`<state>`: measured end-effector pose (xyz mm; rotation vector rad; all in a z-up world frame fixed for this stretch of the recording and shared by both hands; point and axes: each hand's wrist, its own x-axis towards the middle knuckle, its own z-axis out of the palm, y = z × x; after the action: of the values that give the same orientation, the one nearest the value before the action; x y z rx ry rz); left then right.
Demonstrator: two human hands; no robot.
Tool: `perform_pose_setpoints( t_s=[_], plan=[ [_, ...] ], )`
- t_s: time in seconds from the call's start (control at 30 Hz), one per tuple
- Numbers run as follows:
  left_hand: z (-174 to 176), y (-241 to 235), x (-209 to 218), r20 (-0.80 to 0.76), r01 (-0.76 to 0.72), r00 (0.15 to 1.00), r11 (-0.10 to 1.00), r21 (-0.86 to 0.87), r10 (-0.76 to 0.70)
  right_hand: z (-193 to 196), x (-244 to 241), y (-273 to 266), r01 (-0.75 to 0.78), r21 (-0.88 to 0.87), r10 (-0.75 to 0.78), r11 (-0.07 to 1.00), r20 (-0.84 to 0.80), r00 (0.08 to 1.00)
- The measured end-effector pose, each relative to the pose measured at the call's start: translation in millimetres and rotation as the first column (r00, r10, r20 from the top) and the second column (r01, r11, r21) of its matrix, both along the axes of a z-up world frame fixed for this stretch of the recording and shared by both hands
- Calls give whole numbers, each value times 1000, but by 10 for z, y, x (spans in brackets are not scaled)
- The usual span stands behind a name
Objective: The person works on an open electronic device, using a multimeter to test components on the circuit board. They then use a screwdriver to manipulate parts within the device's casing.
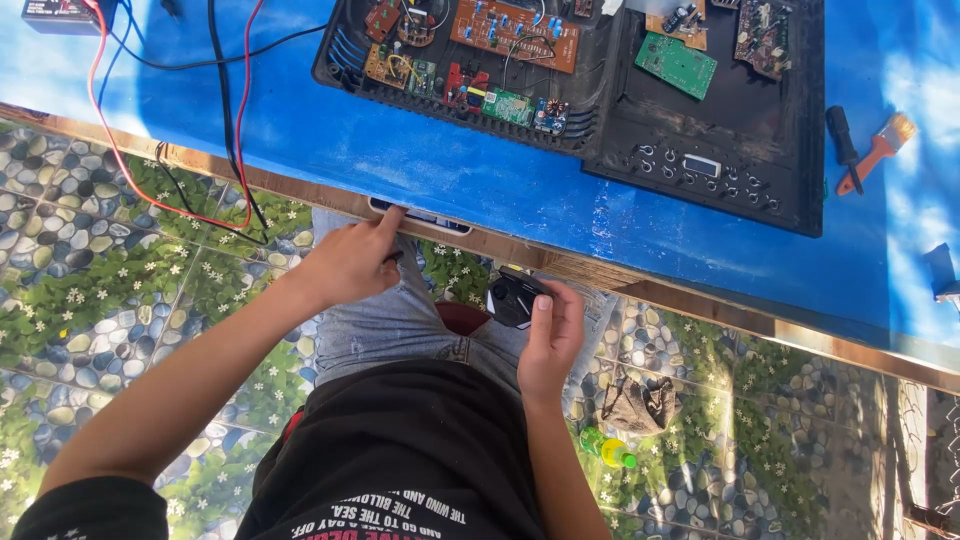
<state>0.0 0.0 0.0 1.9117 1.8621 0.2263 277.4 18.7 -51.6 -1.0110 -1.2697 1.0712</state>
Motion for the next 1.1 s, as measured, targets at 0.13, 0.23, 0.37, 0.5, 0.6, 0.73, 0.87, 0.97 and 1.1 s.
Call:
perform_pose_setpoints(
  t_s=[0.13, 0.23, 0.37, 0.5, 0.6, 0.73, 0.87, 0.97, 1.1],
  plan=[
    [-20, -82, 128, 323, 3, 947, 1000, -22, 5, 111, 19, 88, -32, -32, 33, 999, 57, 998],
    [221, -91, 350, 570, 54, 804, 975, 216, -171, 119, 4, 120, -42, -71, 51, 997, 135, 989],
    [476, 6, 594, 448, 117, 824, 878, 463, -346, 85, -18, 169, -87, -84, 99, 993, 155, 983],
    [399, 147, 702, 184, 265, 873, 755, 599, -452, 59, -20, 185, -115, -85, 125, 990, 132, 983],
    [361, 170, 696, 37, 356, 880, 710, 608, -473, 53, -23, 207, -109, -83, 119, 991, 129, 984],
    [358, 135, 703, 9, 385, 872, 697, 605, -490, -29, -34, 199, -133, -90, 143, 987, 120, 982],
    [376, 83, 673, 122, 245, 890, 687, 684, -440, -27, -28, 227, -107, -63, 112, 992, 85, 990],
    [353, 79, 699, 164, 180, 891, 662, 728, -423, 3, -30, 241, -99, -46, 101, 994, 64, 993],
    [250, 119, 717, 163, 166, 897, 654, 738, -411, 122, -56, 239, -98, -18, 99, 995, 64, 993]
  ],
)
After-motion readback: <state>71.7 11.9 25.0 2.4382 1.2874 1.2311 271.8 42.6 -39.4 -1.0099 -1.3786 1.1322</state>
